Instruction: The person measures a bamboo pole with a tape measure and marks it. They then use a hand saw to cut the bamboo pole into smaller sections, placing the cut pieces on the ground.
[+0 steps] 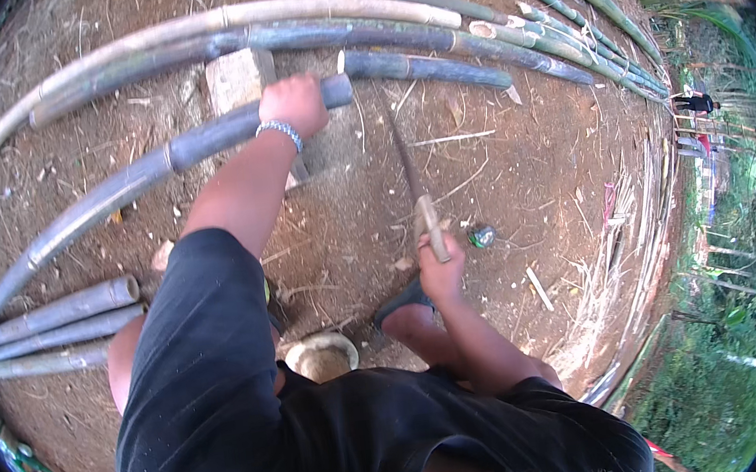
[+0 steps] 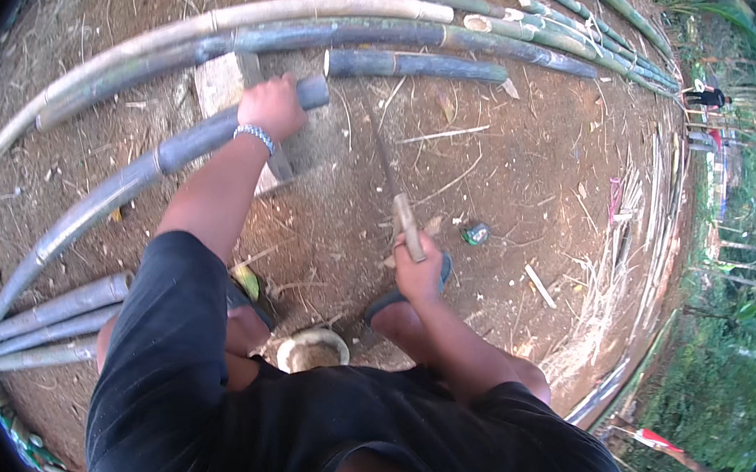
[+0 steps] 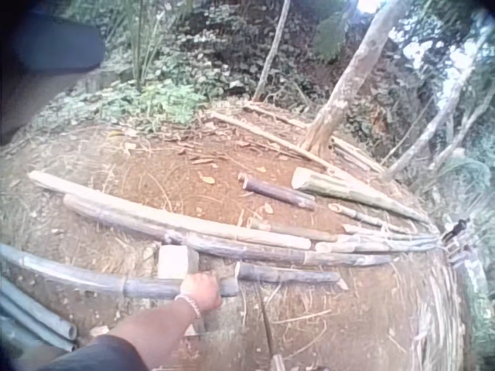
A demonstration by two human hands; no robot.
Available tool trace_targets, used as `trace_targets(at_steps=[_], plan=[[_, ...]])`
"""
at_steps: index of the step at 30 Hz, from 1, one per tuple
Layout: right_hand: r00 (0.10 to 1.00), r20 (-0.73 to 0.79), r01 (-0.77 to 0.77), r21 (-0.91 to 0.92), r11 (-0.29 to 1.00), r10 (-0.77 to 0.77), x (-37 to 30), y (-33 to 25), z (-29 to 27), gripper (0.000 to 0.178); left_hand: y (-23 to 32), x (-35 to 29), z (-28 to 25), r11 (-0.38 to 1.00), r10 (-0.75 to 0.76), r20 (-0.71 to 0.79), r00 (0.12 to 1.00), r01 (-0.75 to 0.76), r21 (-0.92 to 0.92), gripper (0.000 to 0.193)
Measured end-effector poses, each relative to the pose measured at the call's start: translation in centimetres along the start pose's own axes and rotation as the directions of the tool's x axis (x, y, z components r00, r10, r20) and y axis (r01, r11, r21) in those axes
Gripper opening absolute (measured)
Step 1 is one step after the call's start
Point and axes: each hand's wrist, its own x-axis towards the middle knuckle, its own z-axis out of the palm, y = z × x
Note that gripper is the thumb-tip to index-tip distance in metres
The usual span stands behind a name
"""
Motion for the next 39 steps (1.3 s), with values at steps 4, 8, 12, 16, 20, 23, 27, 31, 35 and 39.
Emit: trace_targets(at_steps=[4, 8, 12, 16, 20, 23, 27, 31, 35, 39], plan=[[0.972, -0.129, 0.177, -0.151, 0.973, -0.197, 4.9, -1.2, 0.6, 0.015, 0.1, 0.6, 0.5, 0.998, -0.016, -0.059, 0.998, 0.019, 0.066, 0.044], [0.958, -0.072, 0.22, -0.439, 0.871, -0.279, 5.0, 3.5, 2.3, 0.031, 0.9, -0.4, 0.8, 0.993, -0.004, -0.106, 0.994, 0.016, 0.117, 0.057], [0.987, 0.103, 0.16, -0.479, 0.863, -0.126, 3.3, 9.2, 6.3, 0.051, 1.0, -1.2, 0.9, 0.991, 0.035, -0.139, 0.99, -0.017, 0.129, 0.061], [0.97, 0.194, 0.213, -0.371, 0.904, -0.149, 1.5, 9.5, 8.2, 0.064, 0.1, -1.5, 1.4, 0.98, 0.088, -0.168, 0.982, -0.056, 0.189, 0.061], [0.948, 0.019, 0.308, -0.29, 0.906, -0.317, 5.7, 8.0, 9.2, 0.063, -0.4, -0.6, -0.5, 0.973, 0.129, -0.002, 0.992, -0.126, 0.195, 0.071], [0.916, -0.087, 0.34, -0.354, 0.872, -0.392, 15.0, 4.6, 9.3, 0.054, -1.0, 0.2, -0.5, 0.972, 0.1, 0.103, 0.99, -0.12, 0.204, 0.066], [0.895, -0.024, 0.37, -0.515, 0.773, -0.445, 27.9, -0.2, 8.6, 0.058, -0.3, 0.3, -0.3, 0.978, 0.1, 0.06, 0.993, -0.109, 0.176, 0.064], [0.842, 0.21, 0.479, -0.715, 0.509, -0.498, 36.5, -2.2, 10.0, 0.063, -0.7, 0.4, 0.4, 0.979, 0.107, 0.0, 0.994, -0.105, 0.177, 0.062], [0.838, 0.341, 0.522, -0.73, 0.442, -0.426, 39.7, -3.4, 10.0, 0.062, -0.8, 0.2, 0.4, 0.98, 0.132, -0.04, 0.99, -0.124, 0.154, 0.061], [0.776, 0.423, 0.599, -0.727, 0.336, -0.468, 41.5, -1.8, 9.2, 0.064, -0.6, 0.2, 0.5, 0.984, 0.133, -0.028, 0.991, -0.129, 0.121, 0.063]])
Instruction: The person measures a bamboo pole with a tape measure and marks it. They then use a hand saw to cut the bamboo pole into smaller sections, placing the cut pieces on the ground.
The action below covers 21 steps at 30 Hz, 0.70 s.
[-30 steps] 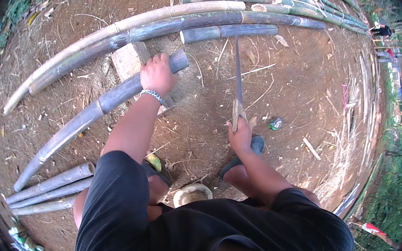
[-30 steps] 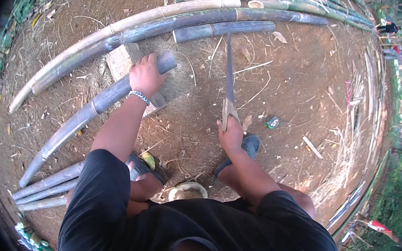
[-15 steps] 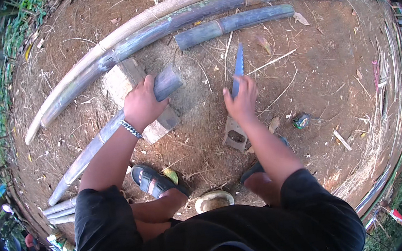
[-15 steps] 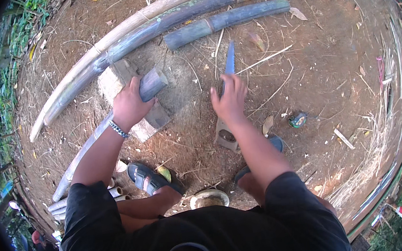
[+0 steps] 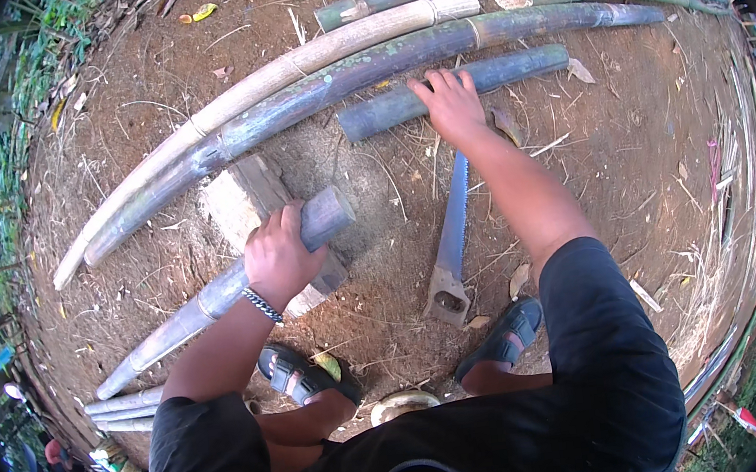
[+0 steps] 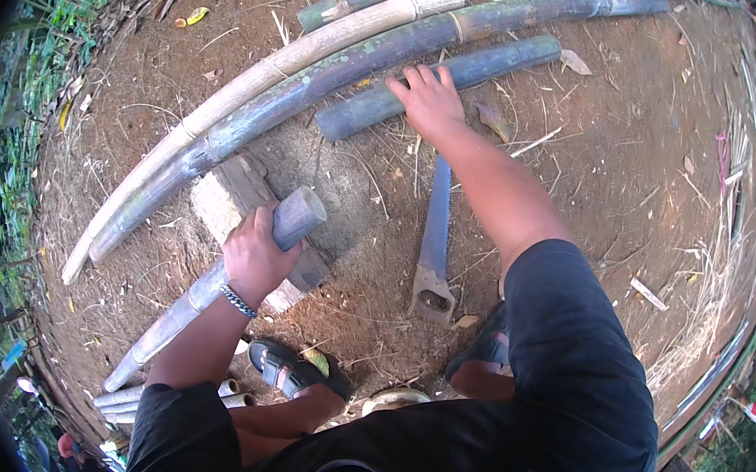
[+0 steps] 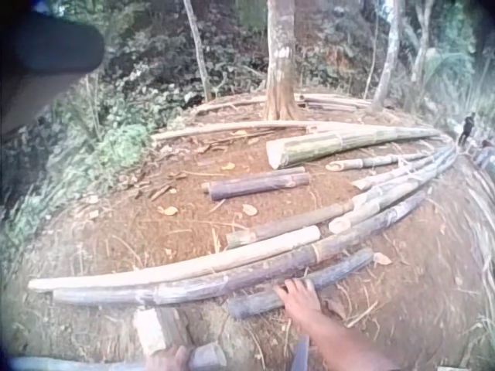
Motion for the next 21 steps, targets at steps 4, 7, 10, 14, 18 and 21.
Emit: trace_targets(at_steps=[4, 7, 10, 14, 18, 21], plan=[[0.992, 0.031, 0.121, -0.008, 0.993, -0.12, -1.8, 0.8, -3.3, 0.064, -0.5, -0.1, -0.1, 1.0, 0.015, 0.0, 1.0, -0.015, -0.018, 0.065], [0.995, -0.04, 0.085, -0.073, 0.994, -0.088, -1.5, 1.9, -7.4, 0.067, -0.5, -0.4, -0.2, 0.999, 0.015, -0.013, 1.0, -0.015, -0.038, 0.063], [0.982, -0.177, 0.04, -0.106, 0.994, -0.058, 2.9, 3.8, -11.2, 0.071, 0.0, -0.2, -0.7, 0.999, 0.0, 0.033, 0.999, 0.001, -0.053, 0.064], [0.943, -0.333, -0.077, -0.21, 0.975, 0.003, 11.4, 2.4, -15.7, 0.08, -0.5, -0.5, -1.2, 0.997, -0.059, 0.204, 0.977, 0.068, -0.035, 0.065], [0.903, -0.418, 0.18, 0.153, 0.972, -0.102, 7.9, -6.6, -19.6, 0.094, -0.4, -0.5, -2.2, 0.997, 0.019, 0.206, 0.978, -0.004, -0.074, 0.062], [0.846, -0.039, 0.493, 0.437, 0.753, -0.531, 0.5, -14.4, -16.9, 0.099, -2.3, -2.7, -2.5, 1.0, 0.023, 0.291, 0.957, -0.027, 0.009, 0.07]])
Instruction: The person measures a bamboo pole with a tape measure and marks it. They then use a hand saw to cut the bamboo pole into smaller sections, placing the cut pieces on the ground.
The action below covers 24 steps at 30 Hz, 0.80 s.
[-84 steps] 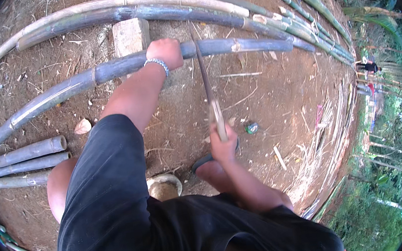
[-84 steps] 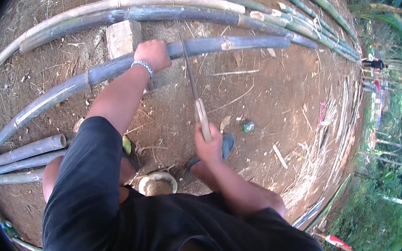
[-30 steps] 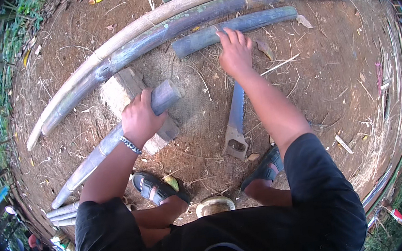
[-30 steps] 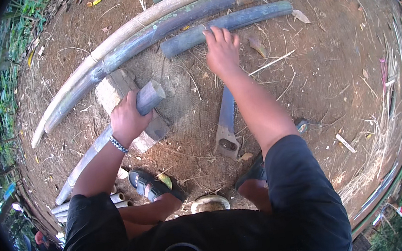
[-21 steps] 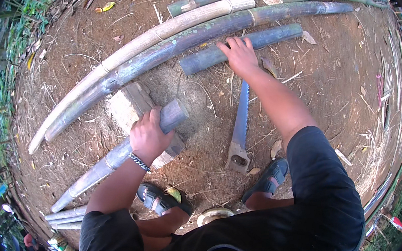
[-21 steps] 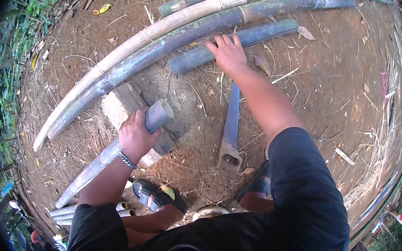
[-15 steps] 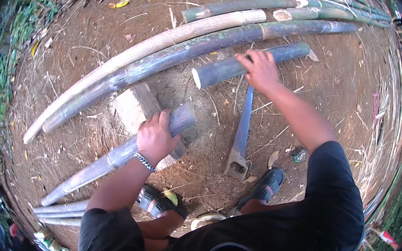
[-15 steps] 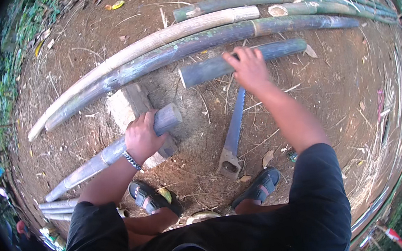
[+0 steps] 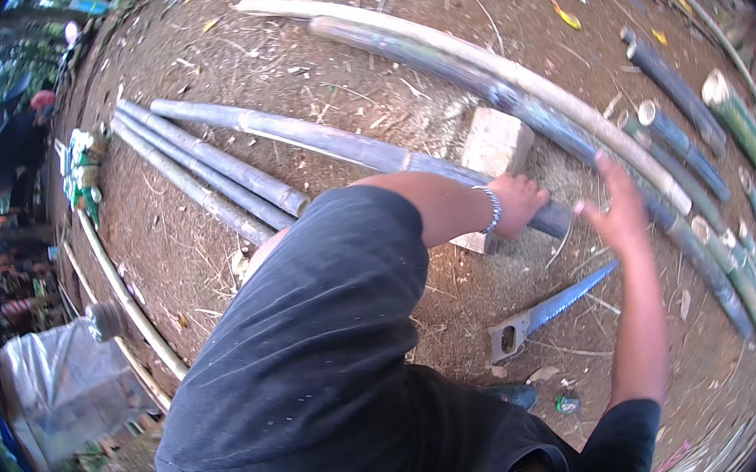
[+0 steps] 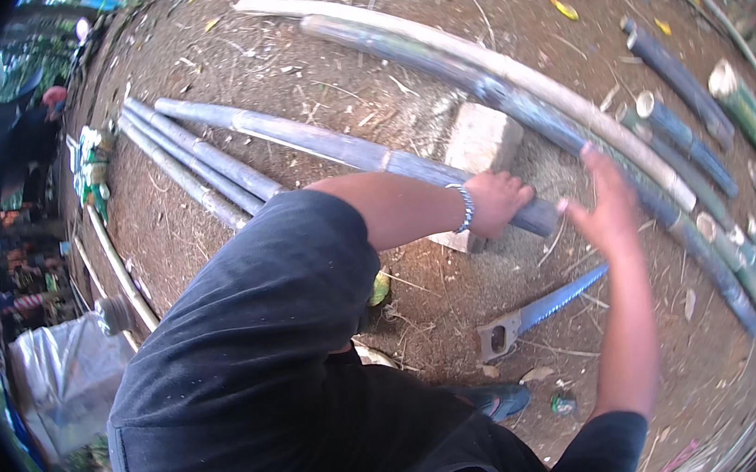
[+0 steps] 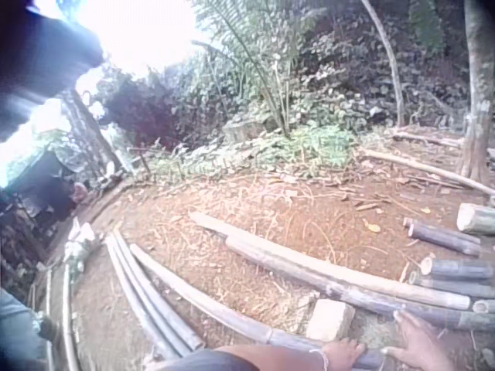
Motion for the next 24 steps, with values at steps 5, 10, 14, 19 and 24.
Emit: trace_targets(at_steps=[5, 10, 14, 19, 24], plan=[[0.948, 0.213, -0.205, -0.163, 0.965, 0.237, -4.0, -7.8, 4.6, 0.091, -4.7, -4.7, -4.1, 0.991, 0.122, 0.269, 0.955, -0.131, 0.016, 0.079], [0.958, 0.09, -0.231, -0.324, 0.917, 0.273, -4.0, -6.4, 6.6, 0.081, -10.5, -17.2, -1.6, 0.894, -0.278, -0.279, 0.919, 0.14, -0.427, 0.079], [0.936, 0.187, -0.191, -0.438, 0.878, 0.297, -6.5, -8.6, 5.8, 0.081, -13.4, -26.2, 8.7, 0.293, -0.792, -0.138, 0.594, 0.171, -0.941, 0.077], [0.911, 0.278, -0.177, -0.403, 0.898, 0.304, -11.7, -15.0, 5.9, 0.078, -15.3, -29.3, 20.4, -0.363, -0.889, 0.293, 0.352, -0.149, -0.92, 0.088], [0.903, 0.315, -0.147, -0.412, 0.899, 0.292, -16.0, -18.7, 6.7, 0.077, -13.7, -28.4, 16.5, -0.572, -0.813, 0.38, 0.441, -0.486, -0.661, 0.093]])
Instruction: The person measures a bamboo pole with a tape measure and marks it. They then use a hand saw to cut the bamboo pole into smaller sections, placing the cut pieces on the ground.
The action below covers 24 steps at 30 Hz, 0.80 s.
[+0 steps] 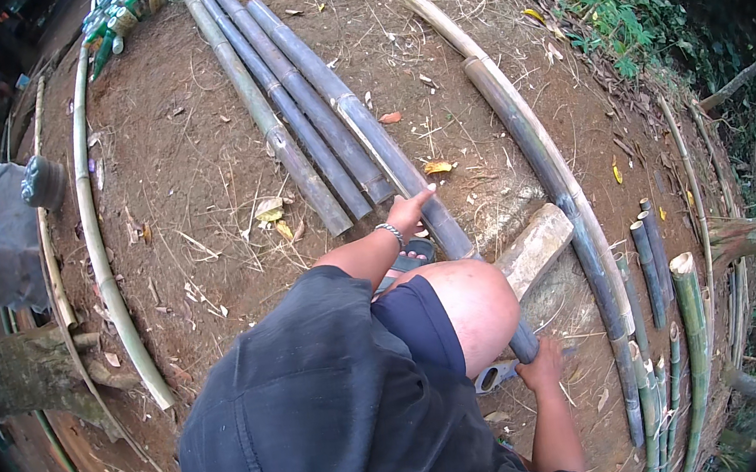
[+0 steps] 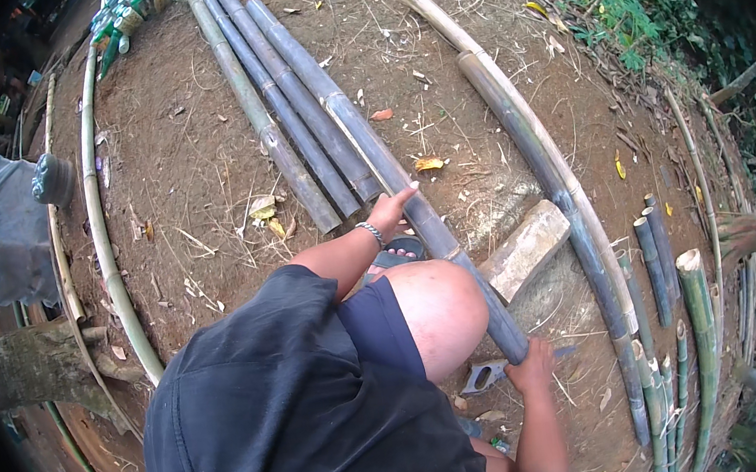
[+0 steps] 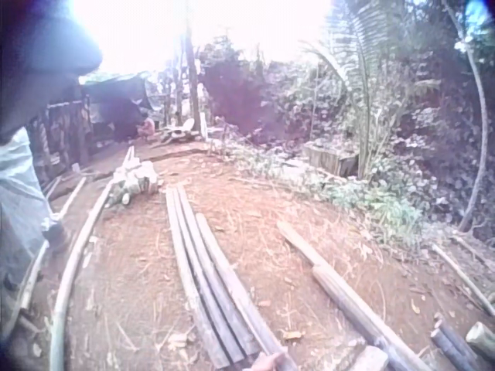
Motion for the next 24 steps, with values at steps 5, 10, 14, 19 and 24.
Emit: trace_targets(at_steps=[5, 10, 14, 19, 24], plan=[[0.999, -0.024, -0.024, 0.061, 0.998, 0.025, -1.6, -1.9, 1.9, 0.074, -1.9, 1.9, -0.4, 0.981, 0.181, -0.225, 0.957, -0.159, 0.109, 0.076], [0.998, 0.0, -0.06, 0.065, 0.996, 0.06, -1.9, -3.2, 1.8, 0.074, -0.4, 1.2, -0.5, 0.988, 0.146, -0.148, 0.978, -0.152, -0.028, 0.06], [0.995, -0.088, 0.062, 0.091, 0.994, -0.054, 3.1, -8.6, 0.1, 0.077, 6.0, 4.4, -3.7, 0.958, 0.221, -0.128, 0.967, -0.24, -0.159, 0.058], [0.979, -0.086, 0.19, 0.048, 0.981, -0.185, 13.7, -19.4, -3.6, 0.078, 13.6, 6.7, -7.3, 0.895, 0.34, -0.217, 0.915, -0.386, -0.223, 0.098], [0.964, -0.078, 0.256, 0.004, 0.967, -0.255, 15.4, -30.6, -6.5, 0.073, 7.1, 1.3, -5.8, 0.985, 0.173, -0.08, 0.982, -0.174, -0.012, 0.115]])
